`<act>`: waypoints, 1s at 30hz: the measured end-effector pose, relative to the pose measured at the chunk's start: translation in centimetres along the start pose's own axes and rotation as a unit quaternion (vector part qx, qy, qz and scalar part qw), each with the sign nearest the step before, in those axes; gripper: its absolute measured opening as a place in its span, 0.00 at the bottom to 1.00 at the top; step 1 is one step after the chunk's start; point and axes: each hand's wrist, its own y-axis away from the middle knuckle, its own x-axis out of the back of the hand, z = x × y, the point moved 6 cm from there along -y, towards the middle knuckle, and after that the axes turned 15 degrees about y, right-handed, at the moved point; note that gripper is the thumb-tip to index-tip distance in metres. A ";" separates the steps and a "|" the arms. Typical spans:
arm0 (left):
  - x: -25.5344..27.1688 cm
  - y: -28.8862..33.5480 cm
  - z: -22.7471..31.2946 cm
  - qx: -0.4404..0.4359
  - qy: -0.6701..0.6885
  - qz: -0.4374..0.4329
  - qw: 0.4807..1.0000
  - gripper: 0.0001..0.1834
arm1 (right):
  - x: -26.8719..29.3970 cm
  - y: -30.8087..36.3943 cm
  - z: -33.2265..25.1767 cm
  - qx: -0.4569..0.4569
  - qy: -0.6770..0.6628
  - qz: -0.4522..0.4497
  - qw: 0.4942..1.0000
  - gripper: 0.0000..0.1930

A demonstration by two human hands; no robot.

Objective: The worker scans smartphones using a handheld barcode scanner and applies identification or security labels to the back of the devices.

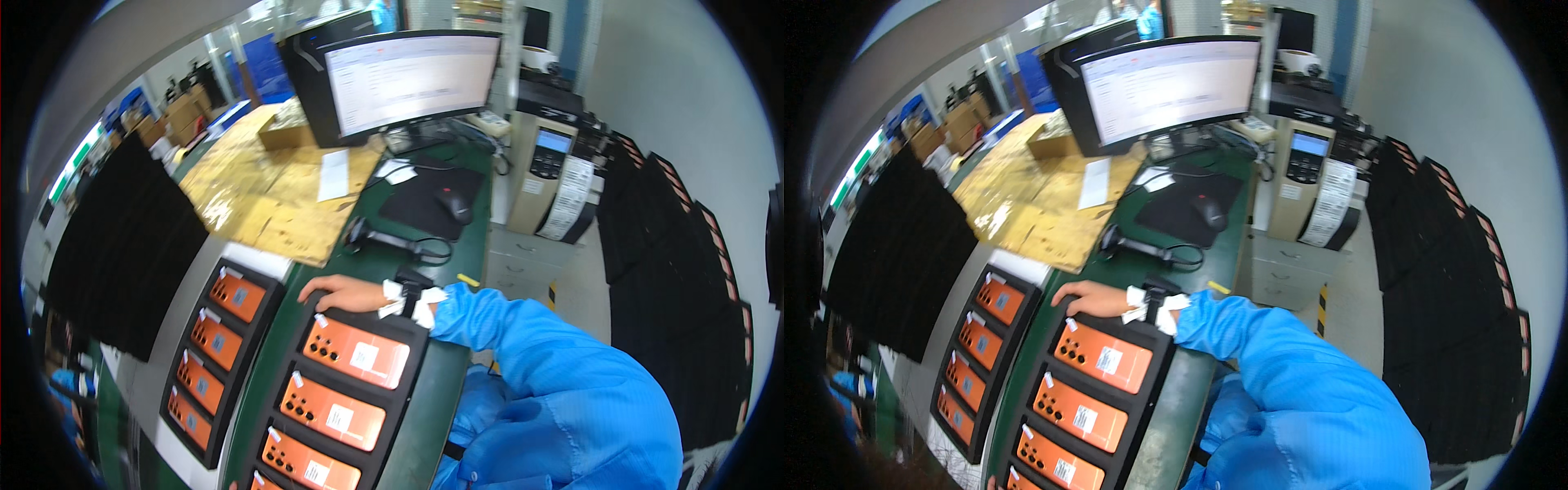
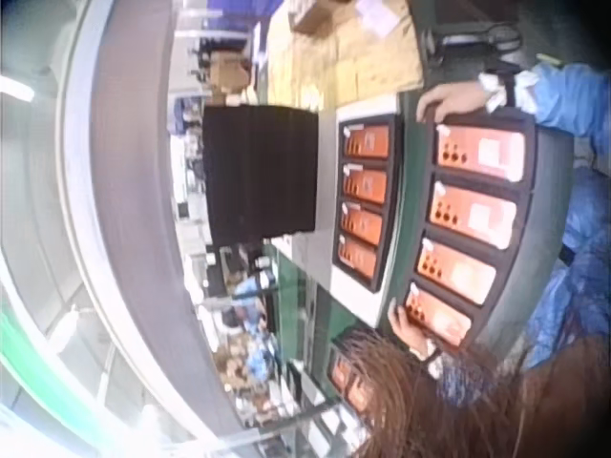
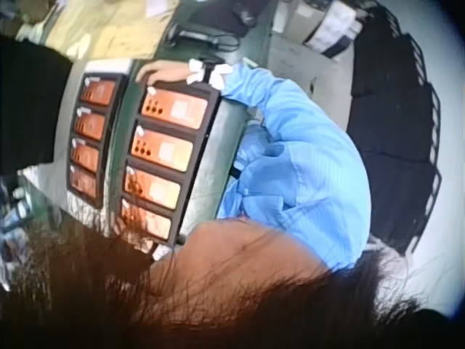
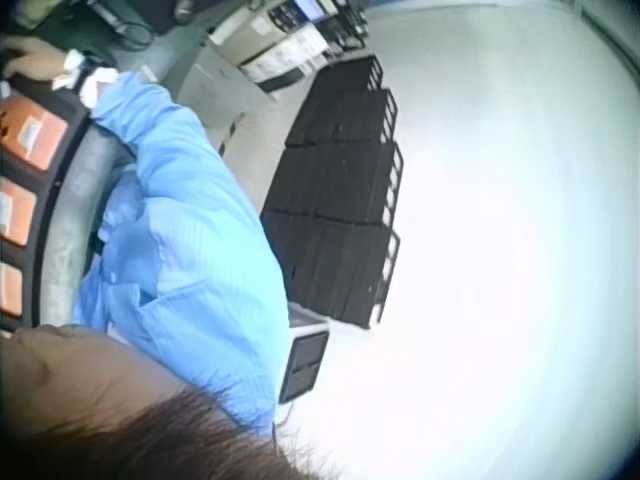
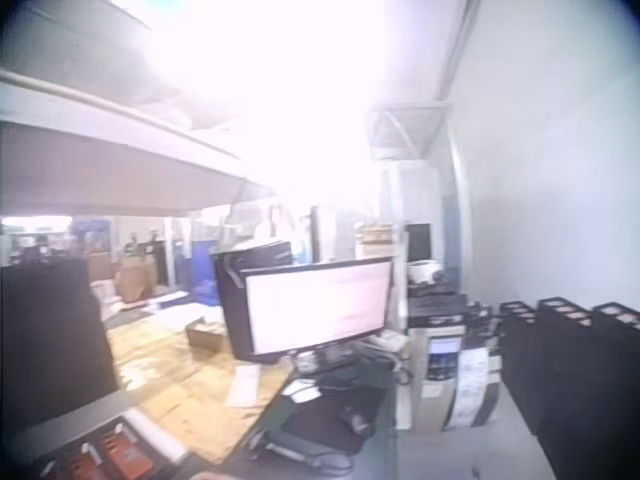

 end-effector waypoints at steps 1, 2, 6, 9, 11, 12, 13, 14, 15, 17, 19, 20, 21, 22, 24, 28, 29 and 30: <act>-0.1 0.1 0.6 -0.017 -0.038 0.021 0.999 0.16 | -0.1 0.0 -0.1 -0.006 -0.018 0.002 1.000 0.19; -0.9 0.2 0.9 0.001 -0.028 -0.010 1.000 0.17 | 0.0 0.0 -0.7 0.007 -0.020 -0.003 1.000 0.21; -3.4 0.1 2.0 -0.007 -0.055 -0.039 0.998 0.17 | 1.4 3.6 -3.2 -0.091 0.130 0.014 0.987 0.32; -4.9 -0.2 1.9 -0.011 -0.067 -0.047 0.997 0.18 | 5.5 11.1 -7.9 0.044 0.121 0.124 0.984 0.24; -5.5 -0.4 1.7 -0.010 -0.074 -0.049 0.996 0.18 | 9.9 18.0 -8.4 -0.006 0.132 0.201 0.971 0.18; -5.7 -0.6 1.6 -0.011 -0.075 -0.050 0.996 0.18 | 12.7 21.1 -8.0 -0.044 0.180 0.268 0.946 0.15; -6.0 -0.7 1.5 -0.011 -0.077 -0.053 0.996 0.19 | 15.5 24.4 -7.1 -0.091 0.177 0.333 0.922 0.14; -6.1 -0.7 1.4 -0.010 -0.081 -0.053 0.995 0.19 | 18.7 28.0 -6.2 -0.124 0.188 0.382 0.896 0.12; -6.4 -0.8 1.3 -0.008 -0.082 -0.056 0.995 0.19 | 22.1 31.5 -5.3 -0.170 0.258 0.442 0.842 0.14; -6.7 -0.9 1.1 -0.005 -0.089 -0.060 0.994 0.19 | 28.8 39.1 -3.7 -0.272 0.348 0.573 0.690 0.22; -7.0 -0.9 0.9 -0.001 -0.095 -0.063 0.993 0.20 | 33.8 44.9 -3.0 -0.273 0.444 0.622 0.585 0.23; -7.2 -0.9 0.8 0.000 -0.097 -0.064 0.993 0.20 | 35.5 46.6 -2.4 -0.256 0.494 0.606 0.568 0.23; -7.3 -0.8 0.9 0.000 -0.097 -0.064 0.993 0.20 | 37.1 48.4 -1.3 -0.307 0.498 0.611 0.534 0.24; -7.5 -0.8 0.9 -0.002 -0.099 -0.064 0.993 0.20 | 38.3 49.3 -0.3 -0.317 0.485 0.603 0.549 0.25; -7.8 -0.7 1.0 -0.005 -0.101 -0.065 0.993 0.21 | 40.3 50.0 1.3 -0.302 0.384 0.608 0.626 0.25; -8.1 -0.5 1.3 -0.012 -0.105 -0.068 0.992 0.22 | 40.6 49.3 3.5 -0.285 -0.026 0.610 0.739 0.24; -8.1 -0.4 1.4 -0.013 -0.106 -0.066 0.992 0.22 | 40.3 48.6 3.6 -0.257 -0.112 0.591 0.757 0.23; -8.2 -0.4 1.4 -0.015 -0.106 -0.067 0.992 0.22 | 40.3 48.0 3.2 -0.237 -0.113 0.565 0.782 0.23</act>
